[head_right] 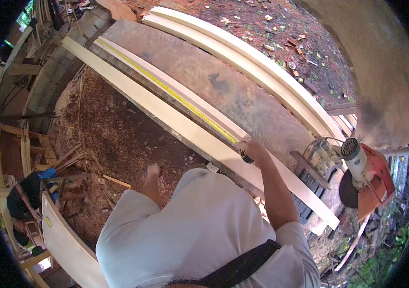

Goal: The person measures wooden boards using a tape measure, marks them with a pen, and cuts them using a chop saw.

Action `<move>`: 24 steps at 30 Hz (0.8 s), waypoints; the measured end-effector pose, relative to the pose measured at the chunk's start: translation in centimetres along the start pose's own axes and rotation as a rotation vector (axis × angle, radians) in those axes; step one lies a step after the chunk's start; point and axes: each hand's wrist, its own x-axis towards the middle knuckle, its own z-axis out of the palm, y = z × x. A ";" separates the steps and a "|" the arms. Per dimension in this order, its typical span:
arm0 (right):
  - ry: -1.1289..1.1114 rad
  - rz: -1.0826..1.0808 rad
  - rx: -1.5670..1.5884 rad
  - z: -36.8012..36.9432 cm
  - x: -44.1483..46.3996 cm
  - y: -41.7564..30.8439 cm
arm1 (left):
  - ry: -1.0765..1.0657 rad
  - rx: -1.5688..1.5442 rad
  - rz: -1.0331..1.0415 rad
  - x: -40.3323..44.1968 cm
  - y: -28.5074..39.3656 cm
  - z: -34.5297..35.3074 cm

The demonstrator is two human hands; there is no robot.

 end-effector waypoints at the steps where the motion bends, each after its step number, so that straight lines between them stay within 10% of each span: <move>1: 0.002 0.000 -0.001 -0.1 0.0 -0.2 | 0.023 0.024 0.040 -0.4 1.6 0.9; 14: 0.030 -0.125 -0.027 -1.5 -0.4 -0.1 | -0.003 -0.029 0.131 -2.7 4.4 3.0; 21: -0.016 -0.077 -0.153 -3.1 -4.8 2.2 | 0.472 0.309 0.606 -5.1 10.6 3.5; 24: -0.137 0.069 -0.033 -3.7 -9.1 5.5 | 0.452 0.336 1.162 -16.8 20.4 9.4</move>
